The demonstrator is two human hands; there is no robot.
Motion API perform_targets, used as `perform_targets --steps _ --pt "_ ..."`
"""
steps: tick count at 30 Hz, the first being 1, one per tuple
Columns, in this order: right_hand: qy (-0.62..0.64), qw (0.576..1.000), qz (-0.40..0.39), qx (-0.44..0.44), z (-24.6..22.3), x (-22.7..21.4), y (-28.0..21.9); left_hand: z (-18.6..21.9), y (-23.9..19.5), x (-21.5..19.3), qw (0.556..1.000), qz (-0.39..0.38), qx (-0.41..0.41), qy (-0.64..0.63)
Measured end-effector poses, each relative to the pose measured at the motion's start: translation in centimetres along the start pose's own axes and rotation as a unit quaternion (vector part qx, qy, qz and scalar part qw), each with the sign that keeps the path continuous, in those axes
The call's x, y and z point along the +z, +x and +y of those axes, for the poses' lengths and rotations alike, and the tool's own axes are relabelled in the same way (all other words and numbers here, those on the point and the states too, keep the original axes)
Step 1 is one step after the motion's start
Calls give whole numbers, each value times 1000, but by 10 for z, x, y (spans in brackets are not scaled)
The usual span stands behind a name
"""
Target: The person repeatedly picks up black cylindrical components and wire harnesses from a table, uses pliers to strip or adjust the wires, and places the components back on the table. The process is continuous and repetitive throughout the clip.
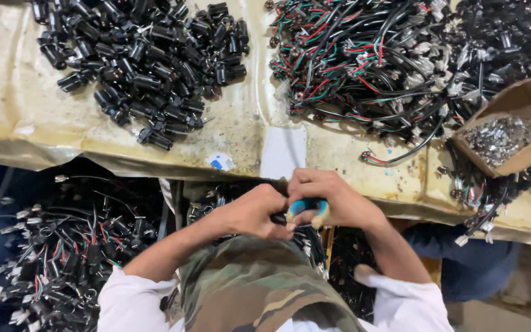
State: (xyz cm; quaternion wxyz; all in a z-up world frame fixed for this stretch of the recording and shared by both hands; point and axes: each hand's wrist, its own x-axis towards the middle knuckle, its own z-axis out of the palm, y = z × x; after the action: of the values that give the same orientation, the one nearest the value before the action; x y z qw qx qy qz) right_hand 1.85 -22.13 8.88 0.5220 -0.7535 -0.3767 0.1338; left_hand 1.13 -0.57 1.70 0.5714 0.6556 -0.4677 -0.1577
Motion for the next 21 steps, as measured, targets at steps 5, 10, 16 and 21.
perform_targets --steps 5,10,16,21 --pt "-28 970 228 84 11 37 5 -7 -10 -2 983 146 -81 71" --pt "372 889 264 19 3 47 -33 5 -12 34 953 247 -58 168" --pt "618 770 154 -36 1 73 -46 18 -25 74 980 168 -82 68" --pt "528 817 229 -46 18 86 -60 35 -4 45 986 145 -70 49"
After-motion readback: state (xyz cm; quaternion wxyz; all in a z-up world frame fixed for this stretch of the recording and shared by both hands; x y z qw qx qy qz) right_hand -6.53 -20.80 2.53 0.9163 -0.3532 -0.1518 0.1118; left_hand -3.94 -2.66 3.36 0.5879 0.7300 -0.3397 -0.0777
